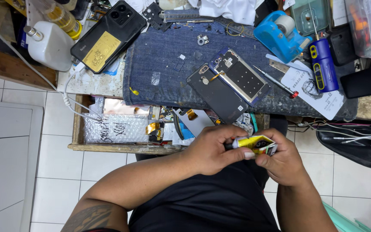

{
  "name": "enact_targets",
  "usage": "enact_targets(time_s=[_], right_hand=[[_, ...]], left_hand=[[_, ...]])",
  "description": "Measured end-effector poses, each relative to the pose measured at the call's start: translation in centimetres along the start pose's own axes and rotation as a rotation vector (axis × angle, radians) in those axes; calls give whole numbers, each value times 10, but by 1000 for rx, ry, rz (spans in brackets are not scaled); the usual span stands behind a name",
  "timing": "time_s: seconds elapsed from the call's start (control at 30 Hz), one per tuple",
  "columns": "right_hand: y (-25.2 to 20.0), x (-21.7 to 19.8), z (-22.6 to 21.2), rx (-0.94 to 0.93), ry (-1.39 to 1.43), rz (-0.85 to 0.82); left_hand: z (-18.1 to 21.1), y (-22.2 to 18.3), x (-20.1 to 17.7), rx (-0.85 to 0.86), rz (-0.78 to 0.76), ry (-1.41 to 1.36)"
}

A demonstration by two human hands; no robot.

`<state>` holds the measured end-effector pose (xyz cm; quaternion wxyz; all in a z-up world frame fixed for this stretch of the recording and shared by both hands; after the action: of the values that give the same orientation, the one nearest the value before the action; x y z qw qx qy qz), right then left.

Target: The person searches through a container for small components, then applies glue to the inner frame of a mobile phone.

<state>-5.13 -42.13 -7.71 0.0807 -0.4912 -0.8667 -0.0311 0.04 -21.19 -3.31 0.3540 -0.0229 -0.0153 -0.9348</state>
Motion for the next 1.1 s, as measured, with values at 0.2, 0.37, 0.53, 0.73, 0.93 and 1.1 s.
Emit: enact_targets(time_s=[0.2, 0.37, 0.53, 0.73, 0.93, 1.1], right_hand=[[8, 3, -8, 26, -345, 81], [17, 15, -28, -50, -486, 214], [24, 17, -29, -100, -196, 286], [38, 33, -47, -181, -435, 297], [49, 30, -67, -193, -784, 310], [48, 23, -57, -323, -784, 389]], left_hand=[[7, -9, -8, 276, 99, 254], [-1, -9, -10, 196, 30, 57], [9, -21, -22, 320, 144, 407], [8, -19, -24, 297, 142, 447], [17, -16, -33, 369, 169, 515], [19, -12, -36, 394, 176, 446]])
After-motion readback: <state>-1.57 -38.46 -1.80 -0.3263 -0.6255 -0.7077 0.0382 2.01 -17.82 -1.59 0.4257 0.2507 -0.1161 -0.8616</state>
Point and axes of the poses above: each hand's wrist, its own y-axis towards the middle knuckle, its own x-axis out of the palm, z = x × y, the point moved 5 cm from there along y, towards the middle knuckle, and after that the axes turned 13 degrees about -z, right-handed, at the moved point
